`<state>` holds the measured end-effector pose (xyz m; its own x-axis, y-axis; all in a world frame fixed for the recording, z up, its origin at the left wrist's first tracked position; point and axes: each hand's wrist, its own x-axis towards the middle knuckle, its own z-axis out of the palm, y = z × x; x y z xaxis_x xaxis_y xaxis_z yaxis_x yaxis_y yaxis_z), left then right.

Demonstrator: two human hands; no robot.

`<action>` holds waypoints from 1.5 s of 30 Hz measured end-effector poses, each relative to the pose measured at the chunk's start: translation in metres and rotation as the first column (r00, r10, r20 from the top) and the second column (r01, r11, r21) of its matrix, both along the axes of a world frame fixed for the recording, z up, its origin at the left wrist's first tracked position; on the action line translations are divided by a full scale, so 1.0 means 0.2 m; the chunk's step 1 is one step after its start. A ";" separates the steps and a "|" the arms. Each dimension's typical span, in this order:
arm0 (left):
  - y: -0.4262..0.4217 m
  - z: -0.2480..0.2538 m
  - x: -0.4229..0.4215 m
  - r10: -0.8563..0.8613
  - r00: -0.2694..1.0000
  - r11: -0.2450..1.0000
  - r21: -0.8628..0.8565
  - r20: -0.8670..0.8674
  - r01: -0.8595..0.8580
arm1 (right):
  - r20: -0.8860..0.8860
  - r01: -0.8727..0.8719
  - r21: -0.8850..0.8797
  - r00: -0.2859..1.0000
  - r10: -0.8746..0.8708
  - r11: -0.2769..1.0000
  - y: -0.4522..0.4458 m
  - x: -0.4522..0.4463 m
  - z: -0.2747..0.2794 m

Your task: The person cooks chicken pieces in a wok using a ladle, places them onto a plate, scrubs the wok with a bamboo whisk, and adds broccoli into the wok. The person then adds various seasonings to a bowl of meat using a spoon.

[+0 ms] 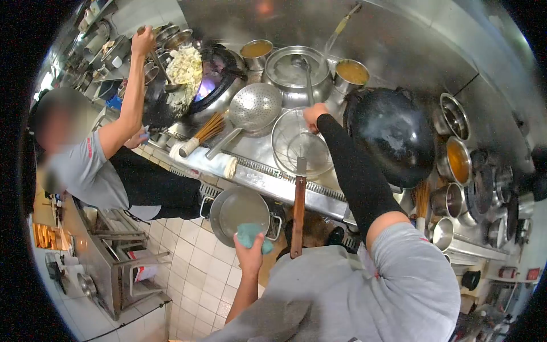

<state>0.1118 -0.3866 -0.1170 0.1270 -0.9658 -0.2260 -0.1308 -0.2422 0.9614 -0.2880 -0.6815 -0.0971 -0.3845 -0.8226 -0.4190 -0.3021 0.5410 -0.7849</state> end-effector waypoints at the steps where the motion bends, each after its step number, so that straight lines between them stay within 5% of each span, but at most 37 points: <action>1: 0.01 0.01 0.00 -0.007 1.000 1.000 -0.007 0.009 0.007 | 0.348 0.027 0.001 0.937 -0.026 1.000 -0.02 0.00 0.00; 2: 0.01 0.04 0.01 -0.017 1.000 1.000 -0.013 0.019 0.017 | 0.685 0.087 0.019 0.725 -0.076 0.996 -0.03 -0.01 0.00; 4: 0.01 0.08 -0.01 -0.055 0.998 0.998 -0.002 0.005 0.055 | 0.993 0.164 0.116 0.000 -0.118 0.980 0.00 0.00 0.15; 8: 0.01 0.25 -0.14 -0.134 0.991 0.991 0.010 -0.023 0.134 | 0.963 0.106 0.112 -0.257 -0.082 0.988 0.13 -0.03 0.39; 16: -0.05 0.22 -0.56 -0.413 0.905 0.911 -0.067 -0.105 0.408 | 0.963 0.180 0.008 -0.268 0.042 0.984 0.73 -0.19 0.66; 22: -0.03 0.07 -0.87 -0.444 0.895 0.882 -0.153 0.044 0.445 | 0.974 0.214 0.001 -0.222 0.048 0.977 1.36 -0.34 0.77; 26: -0.05 -0.08 -1.04 -0.487 0.746 0.797 -0.120 0.454 0.592 | 0.992 0.229 0.023 -0.125 0.006 0.973 1.78 -0.46 0.81; 27: -0.06 -0.24 -1.08 -0.490 0.757 0.797 -0.128 0.433 0.590 | 0.993 0.228 0.044 -0.121 -0.016 0.973 1.87 -0.49 0.81; 34: -0.07 -0.36 -1.27 -0.644 0.575 0.709 0.111 0.504 0.697 | 0.972 0.354 0.218 0.008 -0.236 0.910 2.38 -0.66 0.73; 38: -0.04 -0.34 -1.31 -0.679 0.459 0.635 0.144 0.572 0.759 | 0.904 0.415 0.203 0.270 -0.333 0.887 2.49 -0.69 0.71; 41: -0.04 -0.39 -1.30 -0.706 0.336 0.554 0.192 0.623 0.810 | 0.730 0.467 0.166 0.534 -0.427 0.869 2.51 -0.67 0.72; 43: -0.04 -0.37 -1.28 -0.680 0.328 0.536 0.140 0.655 0.833 | 0.362 0.393 0.095 0.842 -0.400 0.915 2.51 -0.67 0.68; 45: -0.05 -0.32 -1.27 -0.643 0.332 0.527 0.084 0.690 0.845 | -0.089 0.316 0.089 0.947 -0.308 0.945 2.45 -0.61 0.73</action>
